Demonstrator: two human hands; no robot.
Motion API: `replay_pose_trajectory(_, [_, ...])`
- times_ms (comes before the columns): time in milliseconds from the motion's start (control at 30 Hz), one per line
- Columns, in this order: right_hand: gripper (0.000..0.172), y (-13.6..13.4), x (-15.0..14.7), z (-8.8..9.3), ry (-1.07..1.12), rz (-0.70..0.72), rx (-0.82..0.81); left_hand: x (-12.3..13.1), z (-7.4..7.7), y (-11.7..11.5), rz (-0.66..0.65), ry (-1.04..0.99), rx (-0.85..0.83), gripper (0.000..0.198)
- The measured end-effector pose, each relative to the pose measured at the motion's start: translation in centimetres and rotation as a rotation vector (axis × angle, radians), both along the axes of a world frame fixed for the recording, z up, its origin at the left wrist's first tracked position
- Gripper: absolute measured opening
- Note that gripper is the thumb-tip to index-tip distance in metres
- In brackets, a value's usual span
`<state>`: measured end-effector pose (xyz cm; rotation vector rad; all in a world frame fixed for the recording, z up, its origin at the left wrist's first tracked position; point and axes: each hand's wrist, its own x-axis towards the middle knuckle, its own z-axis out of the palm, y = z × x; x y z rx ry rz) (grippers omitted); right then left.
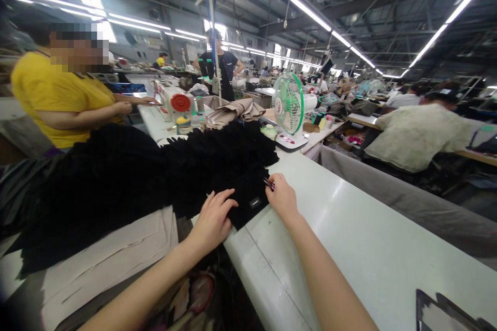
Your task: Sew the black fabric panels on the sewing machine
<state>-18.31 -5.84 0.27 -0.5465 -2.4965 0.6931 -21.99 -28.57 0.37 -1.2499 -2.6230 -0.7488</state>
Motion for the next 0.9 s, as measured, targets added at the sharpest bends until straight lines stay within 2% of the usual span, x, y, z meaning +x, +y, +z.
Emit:
replay_pose_trajectory(100, [0.012, 0.0, 1.1, -0.2, 0.038, 0.038, -0.002, -0.1, 2.2, 0.4, -0.019, -0.139, 0.154, 0.054])
replay_pose_trajectory(200, [0.016, -0.1, 2.0, -0.1, 0.090, 0.056, -0.027, -1.9, 4.6, 2.4, -0.091, -0.217, 0.312, 0.067])
replay_pose_trajectory(267, [0.017, -0.2, 2.3, 0.2, 0.139, 0.060, -0.060, -3.8, 5.6, 4.2, -0.149, -0.303, 0.316, 0.081])
replay_pose_trajectory(333, [0.021, -0.2, 2.6, 0.4, 0.189, 0.047, -0.107, -5.4, 6.0, 5.8, -0.209, -0.438, 0.239, 0.091])
replay_pose_trajectory(433, [0.029, 0.1, 2.5, 0.7, 0.246, 0.007, -0.193, -6.6, 6.1, 6.6, -0.228, -0.538, 0.139, 0.090])
replay_pose_trajectory(600, [0.028, 1.7, 1.0, 1.7, 0.226, -0.029, -0.296, -5.8, 5.4, 4.8, -0.228, -0.559, 0.064, 0.072])
replay_pose_trajectory(767, [0.017, 2.4, -2.8, 2.7, 0.057, -0.009, -0.292, -6.0, 4.9, 4.1, -0.019, -0.368, -0.006, 0.043])
replay_pose_trajectory(833, [0.019, 2.5, -4.4, 2.5, -0.035, -0.012, -0.308, -6.4, 4.6, 4.2, 0.034, -0.328, -0.052, 0.034])
replay_pose_trajectory(900, [0.024, 2.5, -5.8, 1.9, -0.118, -0.011, -0.351, -7.0, 4.1, 4.2, 0.071, -0.303, -0.099, 0.034])
